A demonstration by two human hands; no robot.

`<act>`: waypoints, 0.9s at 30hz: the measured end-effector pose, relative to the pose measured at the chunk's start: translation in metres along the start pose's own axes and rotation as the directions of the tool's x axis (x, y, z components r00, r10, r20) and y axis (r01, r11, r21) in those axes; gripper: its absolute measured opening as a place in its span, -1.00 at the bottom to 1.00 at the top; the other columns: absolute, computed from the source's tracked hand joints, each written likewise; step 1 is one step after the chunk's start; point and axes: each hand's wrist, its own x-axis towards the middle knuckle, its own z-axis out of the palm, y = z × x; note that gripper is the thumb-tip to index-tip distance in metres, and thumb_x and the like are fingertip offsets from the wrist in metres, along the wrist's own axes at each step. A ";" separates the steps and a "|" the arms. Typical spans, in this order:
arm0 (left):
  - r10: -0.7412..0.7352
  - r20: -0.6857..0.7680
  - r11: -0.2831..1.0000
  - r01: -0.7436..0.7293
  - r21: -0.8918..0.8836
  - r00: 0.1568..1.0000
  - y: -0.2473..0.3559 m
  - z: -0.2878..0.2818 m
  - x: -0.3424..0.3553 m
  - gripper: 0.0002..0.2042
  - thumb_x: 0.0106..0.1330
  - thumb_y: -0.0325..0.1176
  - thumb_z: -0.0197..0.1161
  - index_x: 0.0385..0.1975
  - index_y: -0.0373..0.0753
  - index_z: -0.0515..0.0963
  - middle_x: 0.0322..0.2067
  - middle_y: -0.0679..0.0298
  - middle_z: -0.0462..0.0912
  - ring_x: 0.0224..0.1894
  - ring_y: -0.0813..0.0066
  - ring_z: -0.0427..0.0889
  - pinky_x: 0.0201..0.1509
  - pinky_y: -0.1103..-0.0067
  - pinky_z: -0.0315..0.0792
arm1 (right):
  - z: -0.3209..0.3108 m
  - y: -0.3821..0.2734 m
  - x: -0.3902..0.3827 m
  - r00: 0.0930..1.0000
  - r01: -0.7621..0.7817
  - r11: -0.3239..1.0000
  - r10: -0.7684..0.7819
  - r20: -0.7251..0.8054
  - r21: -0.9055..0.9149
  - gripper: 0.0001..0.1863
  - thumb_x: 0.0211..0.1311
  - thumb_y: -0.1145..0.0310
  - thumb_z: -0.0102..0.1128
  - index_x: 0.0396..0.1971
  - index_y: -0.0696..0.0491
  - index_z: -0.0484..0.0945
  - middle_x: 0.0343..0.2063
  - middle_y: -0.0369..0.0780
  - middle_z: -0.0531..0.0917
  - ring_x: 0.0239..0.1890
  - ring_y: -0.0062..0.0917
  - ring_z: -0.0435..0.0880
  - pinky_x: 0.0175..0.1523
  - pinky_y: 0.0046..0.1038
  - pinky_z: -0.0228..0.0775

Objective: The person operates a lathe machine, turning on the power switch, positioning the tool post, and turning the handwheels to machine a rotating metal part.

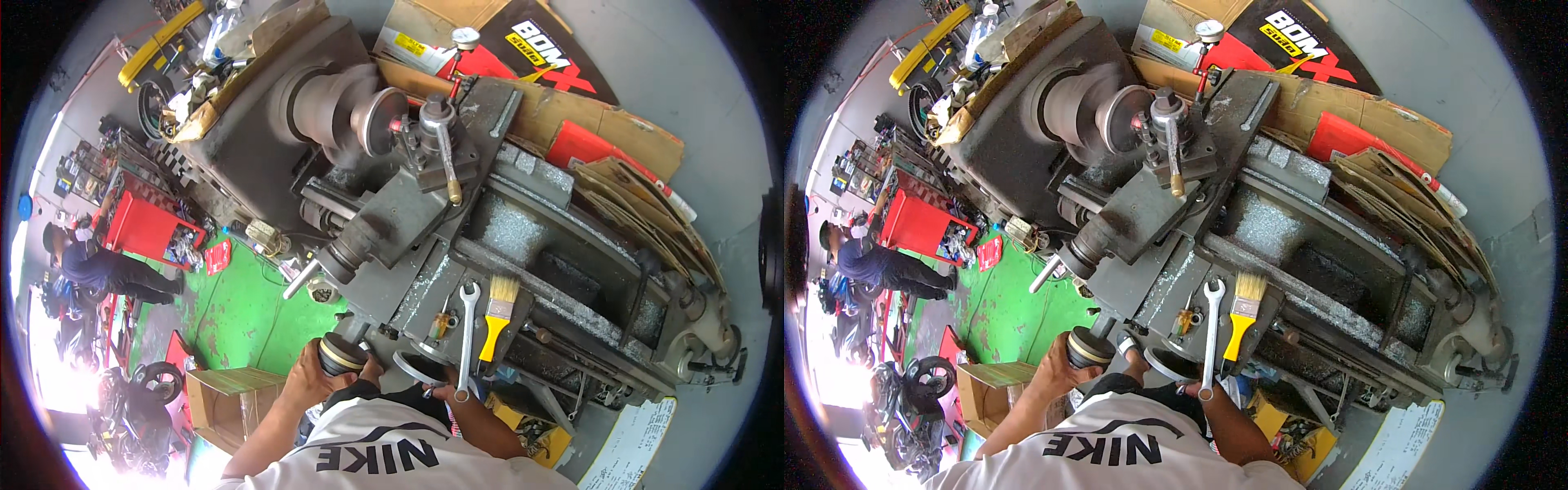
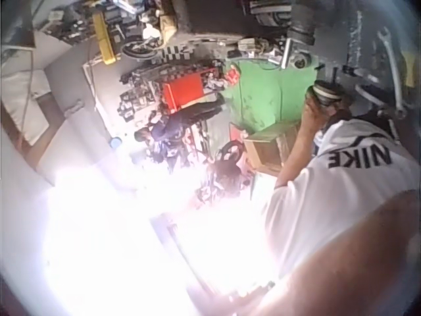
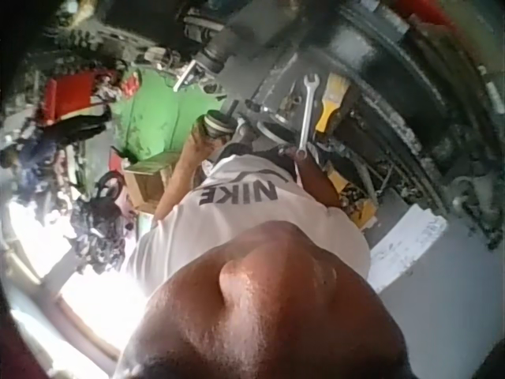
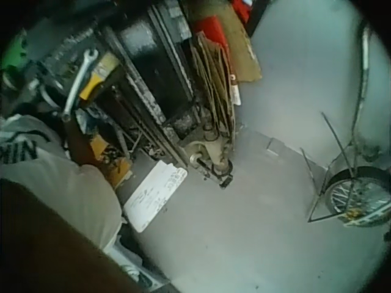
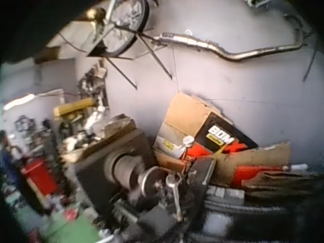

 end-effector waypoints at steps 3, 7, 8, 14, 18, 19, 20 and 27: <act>-0.059 0.007 0.998 0.058 0.022 0.998 0.004 -0.002 -0.002 -0.09 -0.11 -0.03 0.67 0.20 -0.40 0.38 -0.05 -0.05 0.62 -0.03 0.05 0.66 0.10 0.33 0.52 | 0.007 0.004 -0.003 0.989 0.021 0.999 -0.015 -0.147 0.039 -0.50 0.31 -0.02 0.18 0.10 0.00 0.60 -0.11 -0.08 0.76 -0.40 -0.05 0.66 -0.59 -0.35 0.22; -0.055 0.017 0.998 0.055 -0.005 0.998 0.007 -0.003 -0.001 -0.09 -0.10 0.10 0.62 0.17 -0.40 0.38 -0.09 -0.10 0.61 -0.07 -0.05 0.67 0.05 0.26 0.54 | 0.015 0.002 -0.004 0.997 0.054 0.989 -0.061 -0.051 -0.141 -0.45 0.31 -0.05 0.15 0.14 0.01 0.56 -0.08 -0.03 0.73 -0.40 0.04 0.64 -0.60 -0.36 0.20; -0.055 0.007 0.998 0.055 -0.008 0.998 0.008 -0.003 -0.001 -0.08 -0.09 0.14 0.60 0.16 -0.40 0.38 -0.11 -0.12 0.61 -0.08 -0.08 0.67 0.03 0.24 0.55 | 0.015 0.001 -0.004 0.997 0.066 0.978 -0.070 -0.015 -0.199 -0.43 0.31 -0.06 0.14 0.16 0.02 0.55 -0.07 -0.01 0.73 -0.41 0.07 0.63 -0.60 -0.37 0.19; -0.034 -0.013 0.999 0.033 -0.017 0.999 0.006 -0.001 -0.002 -0.08 -0.09 0.14 0.60 0.15 -0.40 0.38 -0.11 -0.12 0.61 -0.07 -0.08 0.67 0.04 0.24 0.55 | 0.006 -0.003 0.000 0.986 0.020 0.990 -0.043 -0.159 -0.143 -0.39 0.32 -0.11 0.09 0.19 0.03 0.52 -0.06 0.04 0.71 -0.42 0.13 0.61 -0.62 -0.34 0.21; -0.033 -0.004 0.999 0.033 -0.003 0.999 0.006 -0.001 -0.003 -0.08 -0.08 0.13 0.60 0.17 -0.41 0.36 -0.11 -0.13 0.61 -0.07 -0.08 0.67 0.04 0.25 0.55 | 0.001 0.006 0.000 0.987 0.108 0.991 -0.116 -0.110 -0.081 -0.38 0.34 -0.13 0.06 0.17 0.05 0.52 -0.09 0.04 0.71 -0.46 0.12 0.60 -0.67 -0.34 0.21; -0.035 -0.003 0.999 0.035 -0.001 0.999 0.006 -0.002 -0.003 -0.08 -0.08 0.13 0.60 0.17 -0.41 0.36 -0.11 -0.13 0.61 -0.07 -0.08 0.67 0.04 0.25 0.55 | 0.002 0.007 0.000 0.992 0.093 0.994 -0.098 -0.076 -0.062 -0.38 0.34 -0.13 0.06 0.17 0.05 0.52 -0.09 0.04 0.71 -0.46 0.12 0.60 -0.67 -0.34 0.21; -0.037 0.005 0.999 0.037 -0.005 0.999 0.006 -0.002 -0.002 -0.08 -0.08 0.12 0.60 0.17 -0.41 0.36 -0.11 -0.13 0.61 -0.07 -0.08 0.67 0.04 0.25 0.55 | 0.004 0.008 0.000 0.983 0.107 0.993 -0.114 -0.145 -0.057 -0.38 0.33 -0.14 0.06 0.16 0.05 0.52 -0.10 0.04 0.71 -0.47 0.11 0.60 -0.68 -0.35 0.21; -0.085 0.033 0.996 0.087 -0.033 0.996 0.007 -0.004 -0.001 -0.10 -0.08 0.00 0.64 0.20 -0.41 0.35 -0.04 -0.08 0.61 -0.03 0.02 0.65 0.11 0.32 0.50 | 0.033 0.007 -0.005 0.948 0.124 0.984 -0.155 -0.278 -0.126 -0.38 0.32 -0.16 0.06 0.10 0.06 0.54 -0.16 0.01 0.71 -0.55 0.01 0.59 -0.72 -0.41 0.17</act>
